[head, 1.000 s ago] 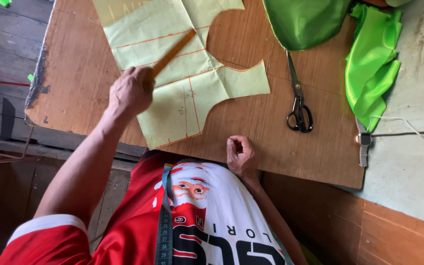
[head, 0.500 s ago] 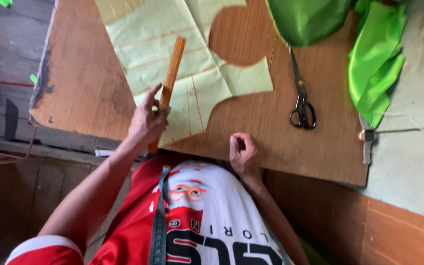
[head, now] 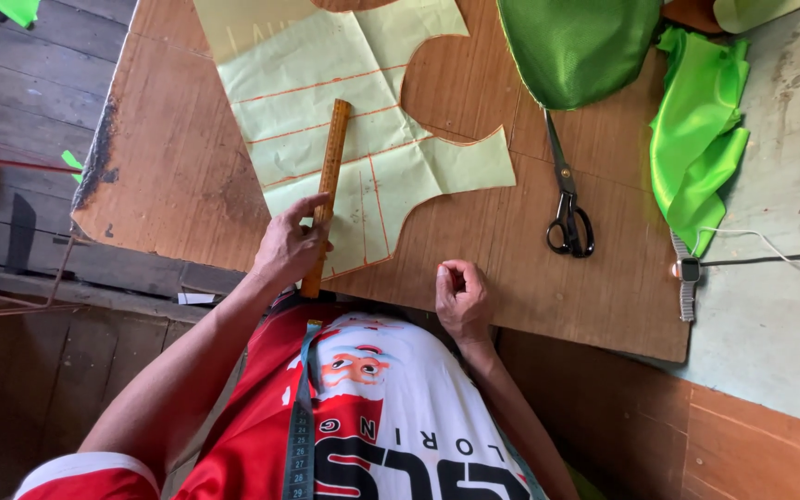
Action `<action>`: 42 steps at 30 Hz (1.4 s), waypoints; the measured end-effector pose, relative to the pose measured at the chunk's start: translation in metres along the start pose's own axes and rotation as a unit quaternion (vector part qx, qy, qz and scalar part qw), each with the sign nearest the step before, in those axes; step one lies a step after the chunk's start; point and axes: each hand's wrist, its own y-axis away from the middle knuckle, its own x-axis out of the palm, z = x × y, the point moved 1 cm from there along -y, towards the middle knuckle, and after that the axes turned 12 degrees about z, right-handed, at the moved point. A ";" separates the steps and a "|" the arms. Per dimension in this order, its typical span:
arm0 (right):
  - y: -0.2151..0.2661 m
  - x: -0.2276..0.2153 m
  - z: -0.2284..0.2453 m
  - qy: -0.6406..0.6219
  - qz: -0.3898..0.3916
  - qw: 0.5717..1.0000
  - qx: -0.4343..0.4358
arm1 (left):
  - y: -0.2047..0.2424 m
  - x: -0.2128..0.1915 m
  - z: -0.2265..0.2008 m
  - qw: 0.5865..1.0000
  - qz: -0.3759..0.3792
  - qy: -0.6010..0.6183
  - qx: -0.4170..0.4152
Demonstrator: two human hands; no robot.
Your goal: The person uses a wooden ruler and an orange marker to draw straight lines on a piece of light green fabric laid on a wooden table. The person repeatedly repositions the ruler to measure and mark different sections of the fabric.
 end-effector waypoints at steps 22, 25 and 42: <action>-0.001 0.002 0.000 0.023 -0.014 0.999 -0.019 | 0.021 0.009 -0.008 0.998 0.013 0.060 0.027; 0.000 0.003 -0.005 0.022 -0.020 0.999 -0.019 | 0.022 0.013 -0.006 0.999 0.024 0.003 0.034; -0.001 0.000 0.004 0.017 -0.027 0.998 -0.054 | -0.026 0.010 -0.015 0.975 0.047 -0.211 0.056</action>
